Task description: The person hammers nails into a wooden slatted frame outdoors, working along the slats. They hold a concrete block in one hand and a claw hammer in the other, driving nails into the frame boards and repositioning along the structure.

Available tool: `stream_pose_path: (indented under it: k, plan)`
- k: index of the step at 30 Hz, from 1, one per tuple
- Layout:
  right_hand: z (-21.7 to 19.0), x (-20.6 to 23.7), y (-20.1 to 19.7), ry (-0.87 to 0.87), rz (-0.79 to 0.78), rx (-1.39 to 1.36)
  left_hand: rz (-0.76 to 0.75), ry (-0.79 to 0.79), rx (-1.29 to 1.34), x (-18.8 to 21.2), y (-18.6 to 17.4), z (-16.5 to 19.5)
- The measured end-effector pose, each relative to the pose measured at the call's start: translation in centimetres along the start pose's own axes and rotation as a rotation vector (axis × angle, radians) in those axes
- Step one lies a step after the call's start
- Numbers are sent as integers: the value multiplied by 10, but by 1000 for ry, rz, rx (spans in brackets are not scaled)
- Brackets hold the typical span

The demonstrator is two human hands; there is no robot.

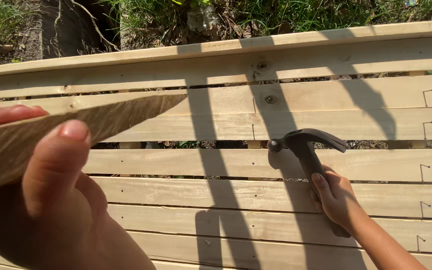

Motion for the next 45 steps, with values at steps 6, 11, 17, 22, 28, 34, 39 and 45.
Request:
stream_pose_path:
  k: [6,11,17,22,28,34,39,45]
  plan:
    - [-6,14,-28,45,-9,-87,-100,-113,296,-64,-49,19]
    - [8,29,-29,122,-23,-282,26,-237,585,3,48,23]
    - [-12,40,-20,95,2,-255,-29,-274,312,18,138,7]
    - [-12,46,-20,82,-27,-290,-86,-345,365,6,140,13]
    - [-97,94,-33,-32,-57,-51,-115,-278,206,-10,154,51]
    - [-307,161,-79,-684,-113,-74,-136,-205,137,-35,171,76]
    - [-401,147,-63,-701,-169,-255,-240,-219,33,-47,195,41]
    - [-429,143,-44,-600,-202,-161,-244,-50,-357,-60,191,39]
Point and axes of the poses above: each hand's wrist, its own x-axis away from the middle knuckle, its own y-axis out of the palm, z = x × y, the point moved 6 cm from there along -x, towards the middle knuckle, and after that the axes turned 13 degrees about -x, right-handed, at the moved point
